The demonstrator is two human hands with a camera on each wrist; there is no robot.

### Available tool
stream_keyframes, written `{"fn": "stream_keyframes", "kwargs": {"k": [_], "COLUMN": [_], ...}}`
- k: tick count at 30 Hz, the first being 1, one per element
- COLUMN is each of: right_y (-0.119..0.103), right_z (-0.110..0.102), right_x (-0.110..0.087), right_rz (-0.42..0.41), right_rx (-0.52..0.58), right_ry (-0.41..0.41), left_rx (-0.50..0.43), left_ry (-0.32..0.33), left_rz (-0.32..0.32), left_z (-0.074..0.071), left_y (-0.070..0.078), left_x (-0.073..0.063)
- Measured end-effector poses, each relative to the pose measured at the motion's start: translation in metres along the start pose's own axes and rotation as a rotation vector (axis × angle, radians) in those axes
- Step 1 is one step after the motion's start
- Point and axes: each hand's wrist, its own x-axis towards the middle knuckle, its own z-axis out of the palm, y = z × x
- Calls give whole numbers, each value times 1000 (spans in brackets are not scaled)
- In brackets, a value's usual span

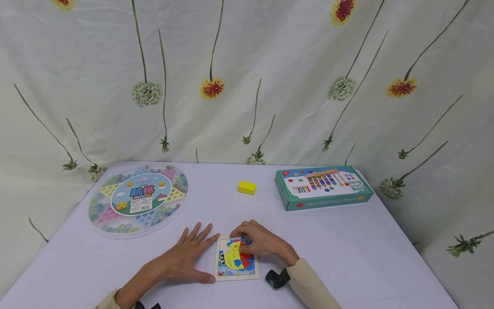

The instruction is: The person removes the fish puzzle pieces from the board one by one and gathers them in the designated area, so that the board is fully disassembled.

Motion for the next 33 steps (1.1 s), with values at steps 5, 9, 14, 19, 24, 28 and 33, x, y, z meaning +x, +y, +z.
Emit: {"fn": "stream_keyframes", "kwargs": {"k": [5,9,14,19,24,28,33], "right_y": [0,-1,0,0,-2,-1,3], "right_z": [-1,-2,-3,-3,-5,-6,-10], "right_x": [-1,-2,-2,-4,-8,-12,-19], "right_rz": [7,18,31,34,32,25,13], "right_rx": [19,43,61,76,108,104,112], "right_ry": [8,12,22,30,38,62,99], "left_rx": [6,6,2,5,2,-1,-8], "left_ry": [2,4,3,8,18,22,20], "left_rz": [2,1,-1,2,12,16,16], "left_z": [2,2,1,1,2,1,1], "left_y": [-1,0,0,-1,-2,-1,0], "left_x": [0,0,0,-1,-1,-1,-1]}}
